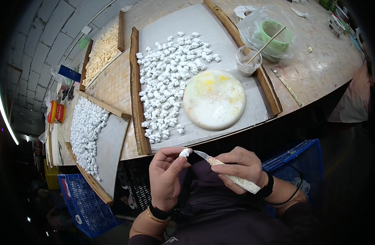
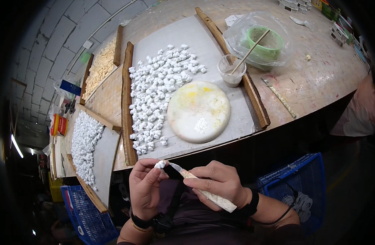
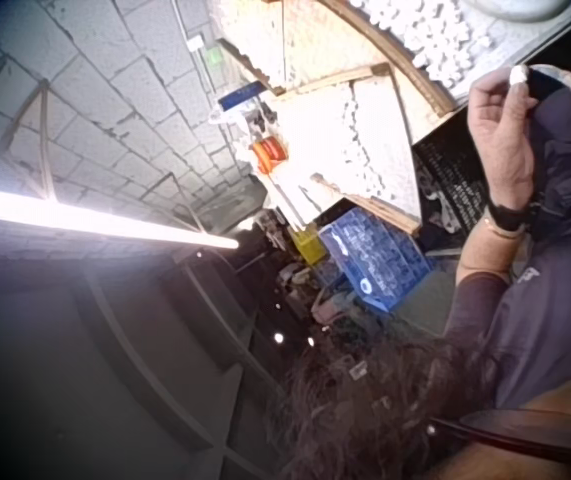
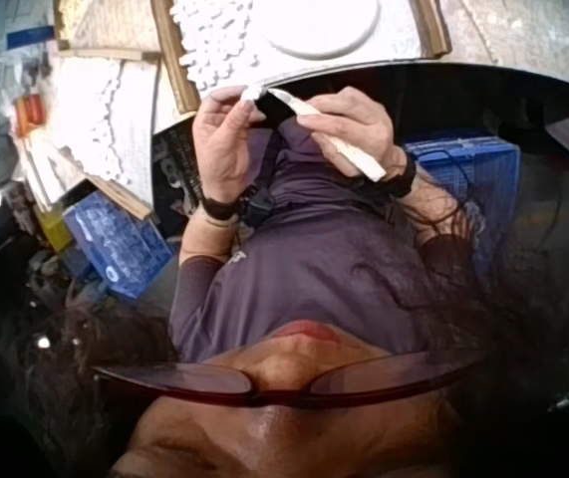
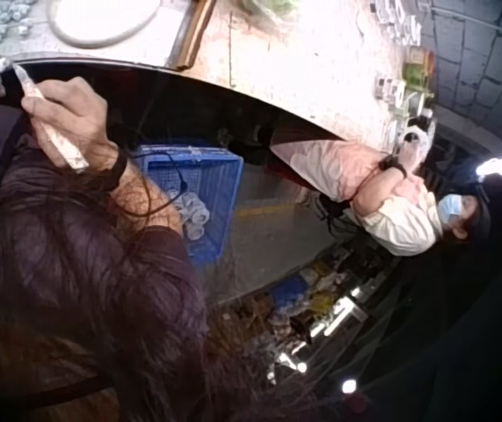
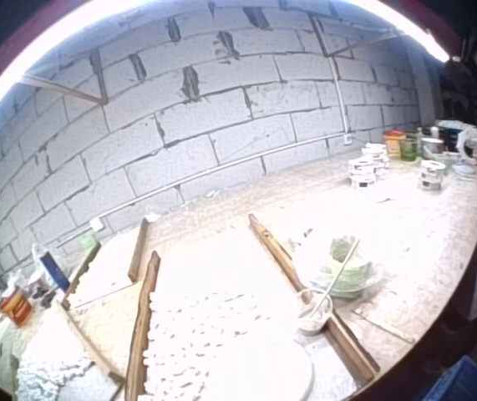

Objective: Deburring and inspecting small white plastic parts using a hand tool on a factory workbench.

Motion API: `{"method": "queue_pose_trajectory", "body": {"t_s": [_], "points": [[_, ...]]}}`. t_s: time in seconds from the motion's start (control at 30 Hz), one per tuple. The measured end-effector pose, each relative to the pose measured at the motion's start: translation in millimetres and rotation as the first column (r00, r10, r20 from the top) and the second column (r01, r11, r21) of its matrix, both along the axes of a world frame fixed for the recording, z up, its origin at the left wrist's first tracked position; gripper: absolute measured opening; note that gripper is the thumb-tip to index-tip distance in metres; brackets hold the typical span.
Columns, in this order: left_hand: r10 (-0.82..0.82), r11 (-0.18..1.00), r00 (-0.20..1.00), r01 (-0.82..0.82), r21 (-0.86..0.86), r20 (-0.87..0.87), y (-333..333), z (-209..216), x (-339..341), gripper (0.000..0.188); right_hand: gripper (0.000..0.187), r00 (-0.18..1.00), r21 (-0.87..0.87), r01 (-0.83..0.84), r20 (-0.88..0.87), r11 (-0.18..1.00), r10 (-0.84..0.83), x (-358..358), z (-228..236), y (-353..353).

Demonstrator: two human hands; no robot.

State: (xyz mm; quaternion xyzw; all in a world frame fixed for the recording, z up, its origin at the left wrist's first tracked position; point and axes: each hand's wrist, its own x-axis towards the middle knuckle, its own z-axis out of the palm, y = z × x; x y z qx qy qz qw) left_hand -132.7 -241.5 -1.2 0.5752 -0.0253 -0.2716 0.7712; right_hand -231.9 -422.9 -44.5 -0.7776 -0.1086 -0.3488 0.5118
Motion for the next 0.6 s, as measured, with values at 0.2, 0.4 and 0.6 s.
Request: {"method": "queue_pose_trajectory", "body": {"t_s": [0.2,0.4,0.6], "points": [[0.002,1.000,1.000,-0.002,0.005,-0.014,-1.4,0.7,-1.8,0.023,0.038,1.000,-0.005,-0.021,0.021,1.000,0.021,2.8,0.9,2.6],[-0.022,1.000,0.999,0.022,-0.008,-0.026,-1.0,-0.2,-2.3,0.022,0.045,0.998,-0.100,0.007,0.067,0.995,0.000,6.4,-4.7,2.4],[-0.015,1.000,1.000,0.016,0.013,-0.009,-2.3,1.4,-2.3,0.021,0.044,0.998,-0.122,0.054,0.043,0.991,-0.049,6.0,-4.3,1.9]]}}
